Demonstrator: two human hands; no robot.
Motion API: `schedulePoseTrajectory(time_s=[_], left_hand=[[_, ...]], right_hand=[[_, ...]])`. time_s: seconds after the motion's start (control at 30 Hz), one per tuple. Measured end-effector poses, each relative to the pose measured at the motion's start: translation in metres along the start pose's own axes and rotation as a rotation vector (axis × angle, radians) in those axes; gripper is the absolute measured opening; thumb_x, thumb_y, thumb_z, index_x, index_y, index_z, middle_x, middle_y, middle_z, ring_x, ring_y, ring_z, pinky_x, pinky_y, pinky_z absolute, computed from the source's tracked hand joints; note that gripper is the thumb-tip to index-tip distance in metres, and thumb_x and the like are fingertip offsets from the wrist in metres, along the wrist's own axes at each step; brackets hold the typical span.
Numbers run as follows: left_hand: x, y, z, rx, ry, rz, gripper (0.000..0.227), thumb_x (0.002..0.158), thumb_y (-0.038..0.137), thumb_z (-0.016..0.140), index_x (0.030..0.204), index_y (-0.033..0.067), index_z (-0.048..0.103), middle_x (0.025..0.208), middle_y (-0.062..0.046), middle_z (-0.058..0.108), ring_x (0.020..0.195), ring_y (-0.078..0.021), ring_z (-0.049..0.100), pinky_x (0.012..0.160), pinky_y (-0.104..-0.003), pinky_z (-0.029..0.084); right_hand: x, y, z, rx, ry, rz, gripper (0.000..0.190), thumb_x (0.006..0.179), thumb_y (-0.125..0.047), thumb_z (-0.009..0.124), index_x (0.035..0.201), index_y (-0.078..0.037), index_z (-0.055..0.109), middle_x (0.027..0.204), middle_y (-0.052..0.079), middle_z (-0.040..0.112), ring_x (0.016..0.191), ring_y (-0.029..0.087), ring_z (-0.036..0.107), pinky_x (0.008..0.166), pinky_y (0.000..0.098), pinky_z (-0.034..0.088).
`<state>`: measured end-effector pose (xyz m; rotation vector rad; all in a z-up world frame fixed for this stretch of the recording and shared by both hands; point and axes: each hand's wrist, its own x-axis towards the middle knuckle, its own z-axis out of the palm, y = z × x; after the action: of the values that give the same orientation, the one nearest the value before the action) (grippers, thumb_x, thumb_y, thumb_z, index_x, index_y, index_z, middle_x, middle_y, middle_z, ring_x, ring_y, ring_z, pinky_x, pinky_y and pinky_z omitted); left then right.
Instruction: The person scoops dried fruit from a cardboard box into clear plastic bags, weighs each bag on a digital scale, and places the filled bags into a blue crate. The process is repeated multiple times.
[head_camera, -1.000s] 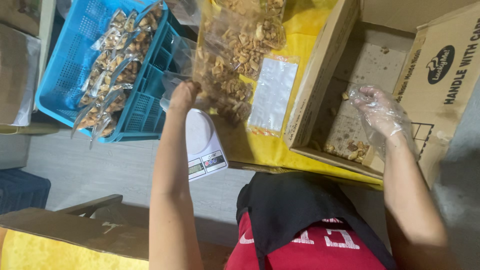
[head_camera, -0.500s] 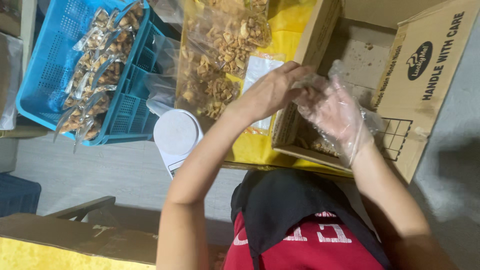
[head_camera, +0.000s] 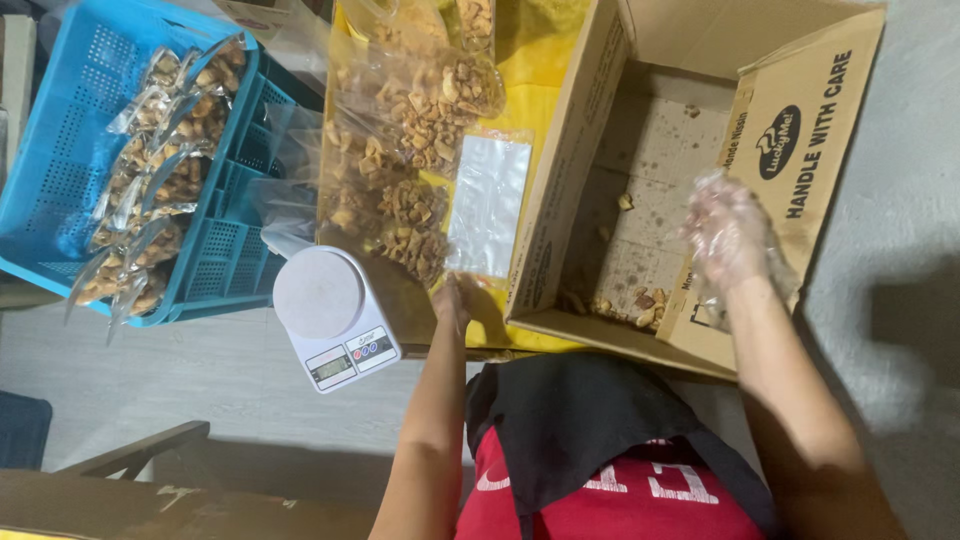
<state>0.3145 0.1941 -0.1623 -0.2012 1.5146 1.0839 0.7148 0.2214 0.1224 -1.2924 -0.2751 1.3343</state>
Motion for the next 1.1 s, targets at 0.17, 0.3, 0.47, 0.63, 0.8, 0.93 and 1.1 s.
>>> schedulePoseTrajectory(time_s=[0.17,0.3,0.47,0.63,0.8,0.93,1.1], left_hand=[[-0.008,0.002,0.014,-0.143,-0.041,0.234,0.023,0.105,0.021,0.063,0.111,0.0,0.058,0.103,-0.016,0.063,0.081,-0.0256,0.065,0.07,-0.038,0.061],[-0.013,-0.013,0.015,-0.541,-0.226,0.196,0.026,0.106,0.021,0.039,0.117,0.0022,0.053,0.128,-0.017,0.06,0.12,-0.0296,0.063,0.098,-0.04,0.06],[-0.009,-0.037,0.019,-0.604,-0.318,0.095,0.03,0.106,0.021,0.042,0.123,0.0018,0.059,0.127,-0.016,0.059,0.123,-0.0281,0.059,0.102,-0.039,0.057],[-0.006,-0.043,0.033,-0.055,0.021,0.143,0.031,0.102,0.019,0.068,0.1,-0.0076,0.052,0.086,-0.018,0.061,0.082,-0.0362,0.057,0.072,-0.048,0.056],[-0.002,-0.04,0.043,0.751,0.439,0.445,0.044,0.089,0.038,0.082,0.085,-0.0027,0.066,0.079,-0.016,0.067,0.07,-0.0311,0.065,0.068,-0.04,0.053],[0.01,-0.046,0.047,0.532,0.367,0.511,0.037,0.082,0.03,0.08,0.087,-0.0051,0.067,0.087,-0.023,0.073,0.071,-0.0323,0.068,0.065,-0.047,0.057],[-0.004,-0.043,0.027,0.607,0.397,0.441,0.033,0.092,0.032,0.07,0.095,-0.0006,0.076,0.092,-0.02,0.076,0.077,-0.0288,0.07,0.071,-0.043,0.056]], right_hand=[[0.009,0.028,-0.008,-0.082,-0.036,0.066,0.025,0.1,-0.003,0.061,0.123,-0.009,0.055,0.107,0.008,0.064,0.076,0.015,0.062,0.062,0.0278,0.055],[0.017,0.036,-0.016,-0.017,-0.1,0.056,0.025,0.1,-0.003,0.064,0.122,-0.008,0.055,0.102,0.007,0.064,0.075,0.015,0.062,0.062,0.0283,0.053],[0.02,0.041,-0.013,-0.024,-0.127,0.097,0.026,0.099,-0.004,0.065,0.122,-0.009,0.056,0.099,0.005,0.065,0.074,0.015,0.062,0.062,0.0295,0.052],[0.017,0.048,-0.012,-0.035,-0.151,0.094,0.027,0.097,-0.004,0.068,0.122,-0.009,0.057,0.1,0.004,0.066,0.075,0.016,0.064,0.062,0.03,0.054],[0.019,0.053,-0.014,-0.115,-0.118,0.049,0.028,0.096,-0.002,0.068,0.122,-0.008,0.06,0.101,0.004,0.067,0.074,0.013,0.063,0.062,0.0287,0.054],[0.023,0.056,-0.014,-0.142,-0.119,0.067,0.026,0.096,0.0,0.066,0.121,-0.007,0.062,0.102,0.006,0.068,0.072,0.013,0.063,0.061,0.0293,0.055],[0.025,0.057,-0.014,-0.152,-0.113,0.096,0.025,0.097,-0.002,0.064,0.121,-0.008,0.06,0.101,0.005,0.067,0.073,0.012,0.063,0.061,0.0285,0.056]])
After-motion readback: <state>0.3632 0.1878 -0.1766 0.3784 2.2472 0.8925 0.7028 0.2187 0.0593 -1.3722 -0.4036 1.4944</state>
